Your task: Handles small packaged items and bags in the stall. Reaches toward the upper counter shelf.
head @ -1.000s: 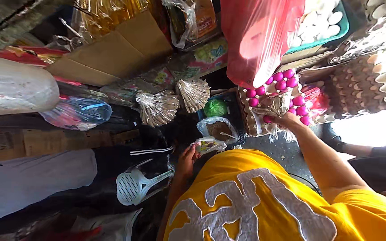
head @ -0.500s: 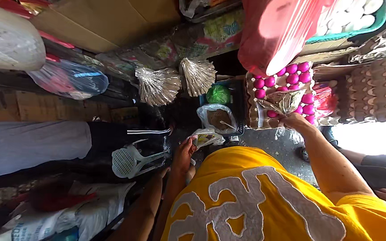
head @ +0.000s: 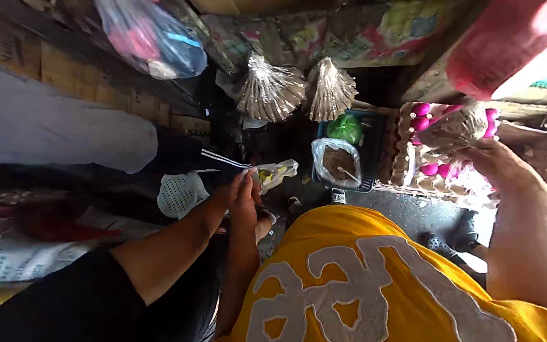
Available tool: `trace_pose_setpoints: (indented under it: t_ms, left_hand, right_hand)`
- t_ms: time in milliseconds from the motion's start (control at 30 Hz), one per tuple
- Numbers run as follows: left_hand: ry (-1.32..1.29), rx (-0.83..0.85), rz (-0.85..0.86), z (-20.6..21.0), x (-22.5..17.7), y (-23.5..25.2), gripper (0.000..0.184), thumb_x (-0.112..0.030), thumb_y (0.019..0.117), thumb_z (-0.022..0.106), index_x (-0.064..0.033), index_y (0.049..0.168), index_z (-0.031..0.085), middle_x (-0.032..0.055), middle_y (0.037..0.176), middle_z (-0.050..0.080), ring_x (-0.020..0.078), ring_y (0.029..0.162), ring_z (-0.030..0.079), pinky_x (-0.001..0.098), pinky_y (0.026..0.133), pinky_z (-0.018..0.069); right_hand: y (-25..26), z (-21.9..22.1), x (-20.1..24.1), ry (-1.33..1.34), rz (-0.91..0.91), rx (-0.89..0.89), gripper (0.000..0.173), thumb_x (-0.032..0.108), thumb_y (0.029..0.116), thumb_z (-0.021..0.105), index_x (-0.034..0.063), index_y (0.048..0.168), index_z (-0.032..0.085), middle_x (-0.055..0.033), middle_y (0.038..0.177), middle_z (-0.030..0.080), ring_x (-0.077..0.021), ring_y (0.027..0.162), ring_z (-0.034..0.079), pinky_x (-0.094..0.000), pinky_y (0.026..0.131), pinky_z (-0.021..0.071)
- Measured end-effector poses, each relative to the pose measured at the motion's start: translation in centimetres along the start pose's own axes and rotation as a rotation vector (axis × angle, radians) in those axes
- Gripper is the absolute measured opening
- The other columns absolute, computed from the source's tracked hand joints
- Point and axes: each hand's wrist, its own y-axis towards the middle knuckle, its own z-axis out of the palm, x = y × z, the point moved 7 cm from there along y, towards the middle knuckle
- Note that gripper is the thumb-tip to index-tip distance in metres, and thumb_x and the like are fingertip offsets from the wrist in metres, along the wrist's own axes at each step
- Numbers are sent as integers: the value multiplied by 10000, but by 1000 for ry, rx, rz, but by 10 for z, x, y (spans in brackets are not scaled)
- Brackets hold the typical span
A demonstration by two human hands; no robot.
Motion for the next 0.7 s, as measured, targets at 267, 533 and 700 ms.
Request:
trace_pose_setpoints:
  t_ms: [267,533,700]
  left_hand:
    - [-21,155,136,-89,-60,34,312,-153,1081,428,-25,1215,679,-68,726,631,-1,574,537,166,532,460]
    - [12,121,25,-151,-45,47,311,-185,1071,485,-38,1272,671,-12,777,648,48,636,577,226,617,512]
    - [45,117,-188,-152,-3,60,363,-221,1078,498,-3,1351,599,66,942,671,107,785,617,303,772,535]
  right_hand:
    - [-31,160,136,263,-264,238,330,63,952,532,-50,1262,515,22,966,641,20,822,641,-191,800,565]
    - [-43,301,203,253,-242,494,214,20,1038,443,-83,1165,581,-16,923,681,-22,815,650,-219,795,569]
    - [-20,346,219,-46,-291,474,305,97,1046,516,-97,1265,603,-199,1093,692,-227,967,675,-410,916,555]
